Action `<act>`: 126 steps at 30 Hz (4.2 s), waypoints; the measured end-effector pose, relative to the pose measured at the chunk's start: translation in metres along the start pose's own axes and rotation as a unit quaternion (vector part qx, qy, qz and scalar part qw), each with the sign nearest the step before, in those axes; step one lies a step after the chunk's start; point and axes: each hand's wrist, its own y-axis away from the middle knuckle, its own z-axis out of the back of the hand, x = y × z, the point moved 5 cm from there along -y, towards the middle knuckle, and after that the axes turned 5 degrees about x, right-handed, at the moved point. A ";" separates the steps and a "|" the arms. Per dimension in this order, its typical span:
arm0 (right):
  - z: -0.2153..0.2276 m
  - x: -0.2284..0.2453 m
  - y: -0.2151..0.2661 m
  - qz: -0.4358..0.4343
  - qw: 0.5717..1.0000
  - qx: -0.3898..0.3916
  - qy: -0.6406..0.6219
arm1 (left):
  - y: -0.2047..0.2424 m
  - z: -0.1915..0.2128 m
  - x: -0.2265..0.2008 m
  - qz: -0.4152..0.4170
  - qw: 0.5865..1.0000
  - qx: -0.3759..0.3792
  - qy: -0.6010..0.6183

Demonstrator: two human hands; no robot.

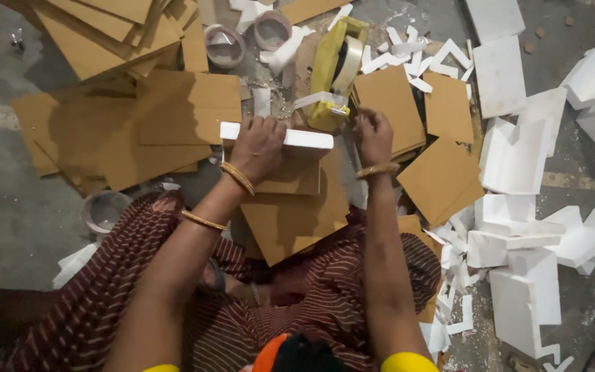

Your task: The person sits on the floor and assembles small cardboard boxes by inserting white foam inserts into the cardboard shells. They repeatedly pick up a foam piece, place it into a box, and set the assembled unit aside.

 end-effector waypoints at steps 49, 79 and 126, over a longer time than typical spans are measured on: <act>-0.042 -0.014 -0.002 -0.082 0.979 0.135 0.127 | -0.015 -0.010 -0.013 -0.039 0.999 0.000 0.016; -0.045 0.064 0.130 0.174 0.891 0.141 0.396 | 0.005 -0.008 -0.050 -0.140 0.989 -0.040 -0.028; -0.044 -0.070 0.116 -0.079 0.992 0.076 -0.057 | -0.025 -0.079 -0.018 0.038 0.839 0.221 0.495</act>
